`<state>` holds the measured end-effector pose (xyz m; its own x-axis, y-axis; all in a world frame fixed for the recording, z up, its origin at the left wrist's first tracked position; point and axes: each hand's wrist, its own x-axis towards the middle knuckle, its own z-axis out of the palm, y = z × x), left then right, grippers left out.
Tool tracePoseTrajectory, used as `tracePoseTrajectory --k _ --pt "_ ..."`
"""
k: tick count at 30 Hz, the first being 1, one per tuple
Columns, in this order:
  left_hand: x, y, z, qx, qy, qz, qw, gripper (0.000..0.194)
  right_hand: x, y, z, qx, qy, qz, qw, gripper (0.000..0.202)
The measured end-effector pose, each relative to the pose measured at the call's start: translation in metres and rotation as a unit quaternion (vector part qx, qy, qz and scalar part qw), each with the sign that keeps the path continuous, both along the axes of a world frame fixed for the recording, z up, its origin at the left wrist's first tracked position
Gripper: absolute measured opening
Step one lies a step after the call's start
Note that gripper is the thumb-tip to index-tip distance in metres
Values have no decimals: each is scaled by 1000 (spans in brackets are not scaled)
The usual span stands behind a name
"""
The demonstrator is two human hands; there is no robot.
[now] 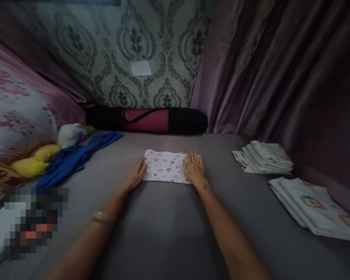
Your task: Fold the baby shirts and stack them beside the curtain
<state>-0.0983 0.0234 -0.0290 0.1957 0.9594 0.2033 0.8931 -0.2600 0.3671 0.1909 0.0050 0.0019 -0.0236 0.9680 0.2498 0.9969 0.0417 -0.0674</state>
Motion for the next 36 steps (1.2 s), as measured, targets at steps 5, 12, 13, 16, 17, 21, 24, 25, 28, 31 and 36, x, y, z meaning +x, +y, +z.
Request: tracePoseTrajectory --k 5,12,13,16,17,21,24,25,28,31,36 --pt "-6 0 0 2 46 -41 998 57 9 3 -18 -43 12 -22 999 61" --pt "-8 2 1 -5 33 -52 998 57 15 7 -21 -61 8 -18 998 61" --pt "-8 2 0 -6 29 -54 998 57 14 8 -19 -69 9 -21 997 61" --pt "-8 2 0 -12 20 -52 998 57 2 11 -12 -81 16 -56 995 60" --pt "-8 2 0 -12 17 -50 999 57 -6 12 -9 -74 17 -66 995 60" --pt "-8 1 0 -9 10 -50 999 55 -46 14 -1 -28 24 -5 999 60" --pt "-8 0 3 -2 13 -62 998 51 -65 15 -5 -44 37 54 997 62" --pt "-9 0 3 1 14 -64 998 51 -68 16 -8 -55 41 53 996 62" --pt "-9 1 4 6 9 -67 998 49 -68 17 -15 -76 49 37 995 63" --pt "-11 4 0 17 -15 -68 997 46 -64 18 -18 -80 47 37 995 64" --pt "-15 9 -10 34 -56 -68 996 41 -69 22 -9 -111 47 19 993 62"
